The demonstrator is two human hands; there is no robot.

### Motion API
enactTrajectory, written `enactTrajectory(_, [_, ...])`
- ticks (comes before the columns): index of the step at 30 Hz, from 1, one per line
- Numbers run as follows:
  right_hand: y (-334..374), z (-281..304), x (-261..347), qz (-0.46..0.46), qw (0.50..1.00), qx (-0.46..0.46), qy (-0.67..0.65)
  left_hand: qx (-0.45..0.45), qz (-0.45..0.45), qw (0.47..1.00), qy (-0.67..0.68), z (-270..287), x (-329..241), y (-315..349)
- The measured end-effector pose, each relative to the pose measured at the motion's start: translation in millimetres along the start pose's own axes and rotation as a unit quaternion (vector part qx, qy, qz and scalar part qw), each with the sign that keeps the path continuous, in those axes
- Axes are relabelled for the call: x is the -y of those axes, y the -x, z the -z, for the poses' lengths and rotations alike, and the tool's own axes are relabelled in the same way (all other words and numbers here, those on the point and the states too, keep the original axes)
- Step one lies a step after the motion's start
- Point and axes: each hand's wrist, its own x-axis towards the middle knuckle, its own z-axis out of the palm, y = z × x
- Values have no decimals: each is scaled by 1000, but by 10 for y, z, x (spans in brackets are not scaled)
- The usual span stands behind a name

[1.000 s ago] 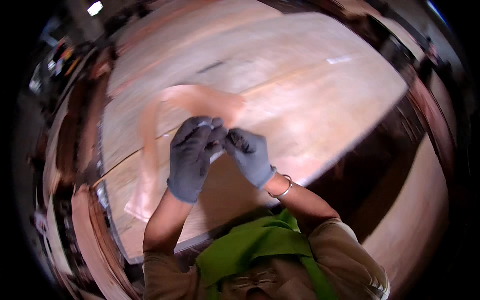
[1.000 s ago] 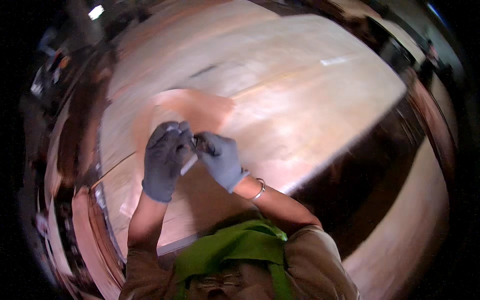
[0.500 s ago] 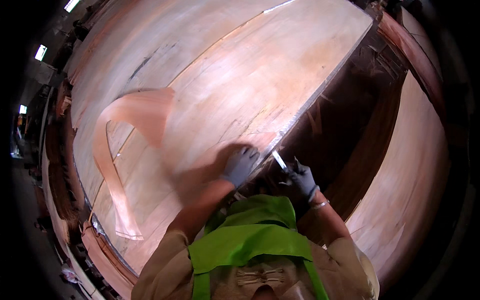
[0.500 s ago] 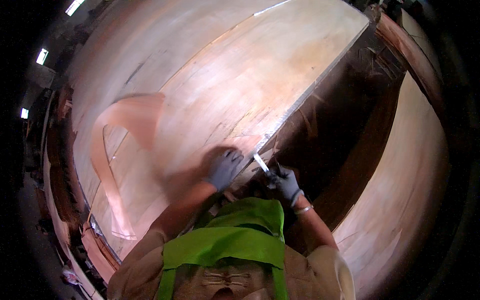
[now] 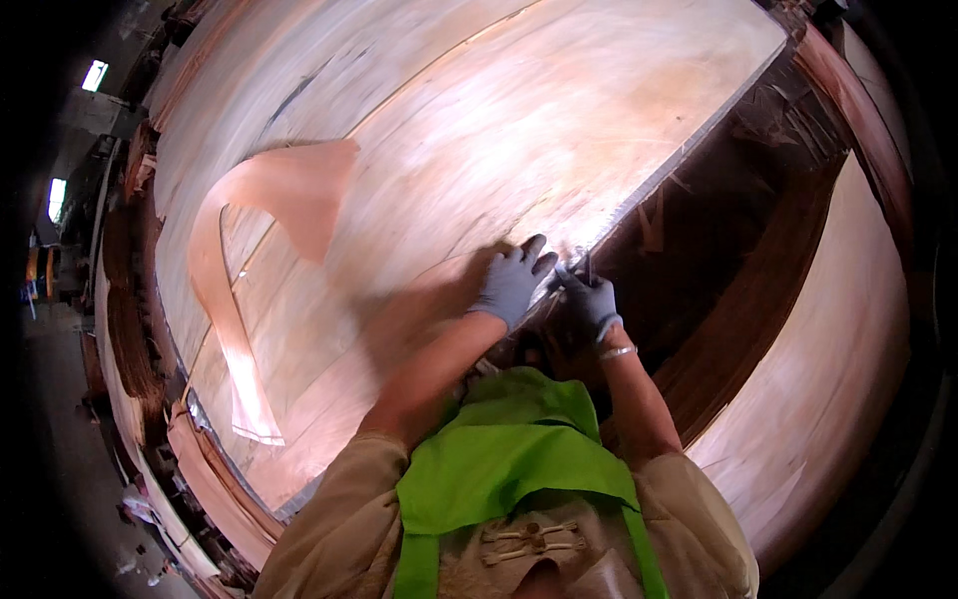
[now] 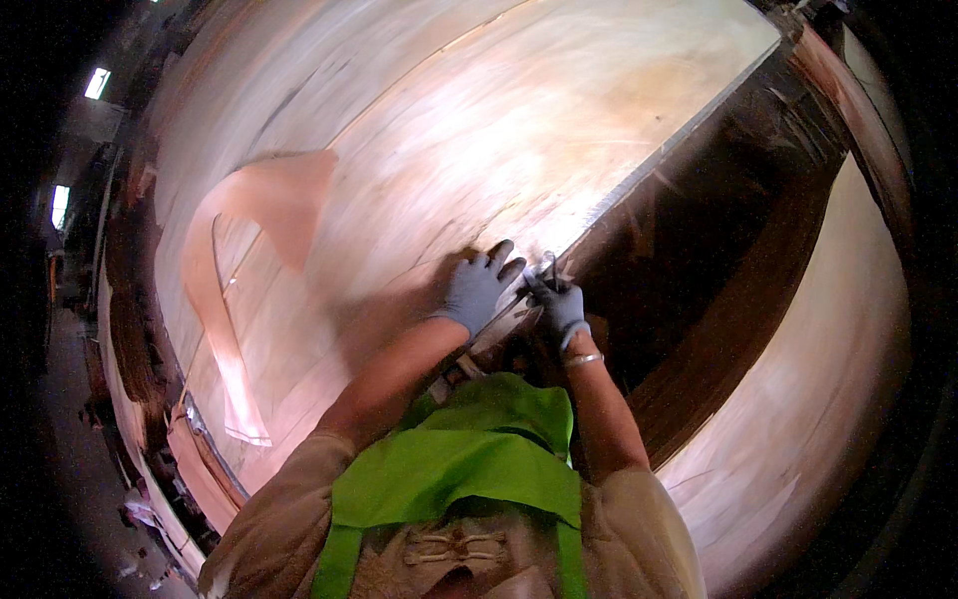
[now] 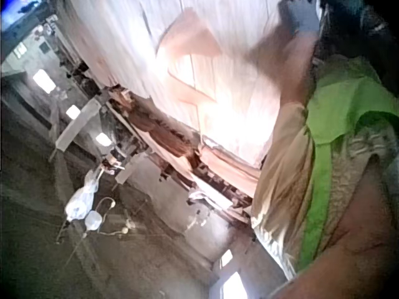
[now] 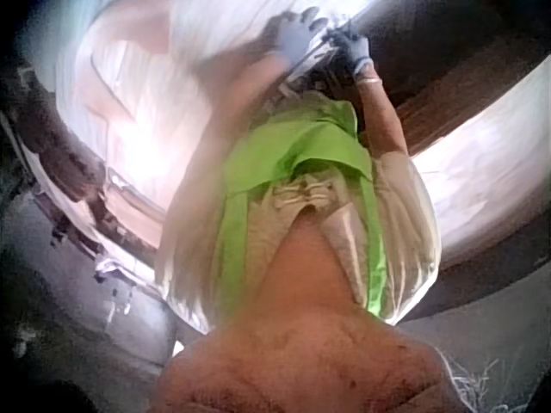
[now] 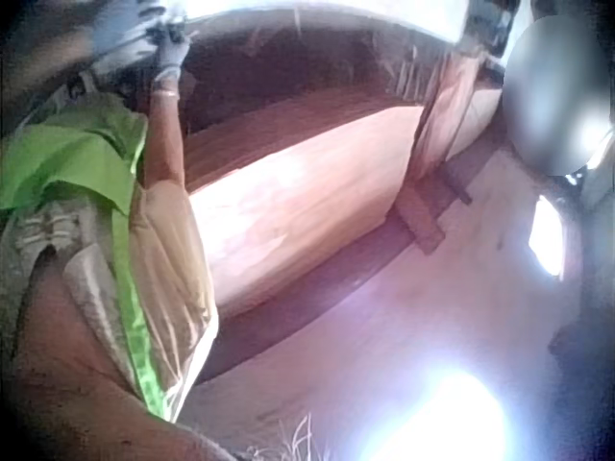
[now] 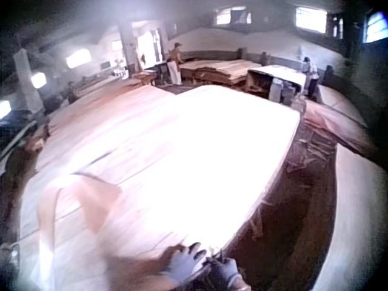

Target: The person uses a knife to peel thin wood veneers from a large wooden panel. They lift and remove the veneers, then place them on a stack. The person also flips the panel and continues peeling veneers from the other side.

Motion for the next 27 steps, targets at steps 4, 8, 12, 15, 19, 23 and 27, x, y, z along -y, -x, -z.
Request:
enactTrajectory(4, [432,21,-569,230,926,53,295,-7,12,1000,7,-48,-25,1])
enactTrajectory(8, [759,-88,-515,125,967,100,197,-11,29,993,116,78,48,54])
enactTrajectory(12, [489,-234,119,53,983,174,0,-225,168,929,243,-89,512,486])
enactTrajectory(15, [0,-421,364,31,983,182,1,-192,217,932,218,-43,548,610])
enactTrajectory(19, [-355,-598,427,-44,980,151,120,-61,78,991,90,-130,402,449])
enactTrajectory(23, [-389,-468,202,-21,983,175,46,-65,48,996,29,-34,325,398])
enactTrajectory(27, [-147,-405,-8,-3,985,171,22,-76,83,989,94,-2,257,431])
